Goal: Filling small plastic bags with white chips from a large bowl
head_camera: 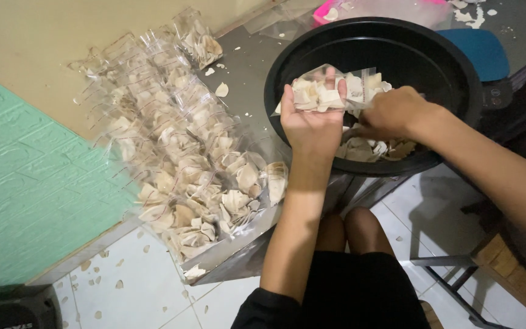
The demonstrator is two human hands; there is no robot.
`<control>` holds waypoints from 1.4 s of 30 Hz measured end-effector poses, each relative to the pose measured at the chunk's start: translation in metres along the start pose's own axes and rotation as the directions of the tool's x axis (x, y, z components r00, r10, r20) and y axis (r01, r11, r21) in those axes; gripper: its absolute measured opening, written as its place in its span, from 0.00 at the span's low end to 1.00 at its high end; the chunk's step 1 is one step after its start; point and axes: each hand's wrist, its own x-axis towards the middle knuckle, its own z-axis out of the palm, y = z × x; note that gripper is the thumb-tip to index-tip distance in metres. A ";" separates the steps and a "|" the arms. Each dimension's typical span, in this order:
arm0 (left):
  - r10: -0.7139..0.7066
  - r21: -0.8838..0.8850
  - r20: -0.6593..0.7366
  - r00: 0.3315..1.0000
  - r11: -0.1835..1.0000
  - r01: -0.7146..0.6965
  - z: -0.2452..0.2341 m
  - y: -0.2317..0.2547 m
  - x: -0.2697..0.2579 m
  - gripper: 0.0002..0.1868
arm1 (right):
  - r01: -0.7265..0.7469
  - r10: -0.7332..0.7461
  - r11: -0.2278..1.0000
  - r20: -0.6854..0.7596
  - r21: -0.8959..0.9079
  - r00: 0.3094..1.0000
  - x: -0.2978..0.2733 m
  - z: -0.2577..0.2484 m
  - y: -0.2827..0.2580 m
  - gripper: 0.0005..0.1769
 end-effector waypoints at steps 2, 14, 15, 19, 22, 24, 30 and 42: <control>-0.002 -0.001 -0.002 1.000 1.000 0.002 0.000 0.000 -0.002 0.20 | 0.013 -0.016 0.998 0.035 0.063 0.999 0.002 -0.018 -0.005 0.40; 0.004 0.004 0.008 1.000 1.000 -0.004 -0.005 0.000 0.007 0.23 | 0.025 -0.026 1.000 -0.110 -0.008 0.994 -0.008 -0.033 -0.006 0.49; 0.008 0.004 0.000 1.000 1.000 -0.008 -0.004 0.000 0.006 0.23 | 0.013 -0.012 1.000 -0.077 0.017 0.997 -0.009 -0.036 -0.006 0.50; 0.000 0.006 0.032 0.999 1.000 0.000 -0.007 0.001 0.013 0.25 | -0.059 0.060 0.990 -0.003 0.127 0.998 -0.018 -0.055 -0.005 0.55; -0.005 -0.009 0.014 1.000 1.000 0.005 -0.007 0.000 0.012 0.23 | -0.101 0.073 0.967 0.125 0.233 0.990 -0.026 -0.075 -0.002 0.50; 0.001 -0.006 -0.005 1.000 1.000 -0.001 -0.006 0.002 0.013 0.21 | -0.098 0.043 0.955 0.196 0.279 0.980 -0.022 -0.061 0.009 0.52; 0.000 -0.023 -0.059 0.998 1.000 -0.002 0.003 0.001 0.001 0.22 | -0.156 0.058 0.915 0.260 0.373 0.964 -0.033 -0.074 0.020 0.45; -0.016 -0.010 -0.116 0.993 1.000 0.015 0.012 0.002 -0.005 0.15 | -0.383 0.274 0.873 0.347 0.301 0.897 -0.066 -0.133 0.077 0.44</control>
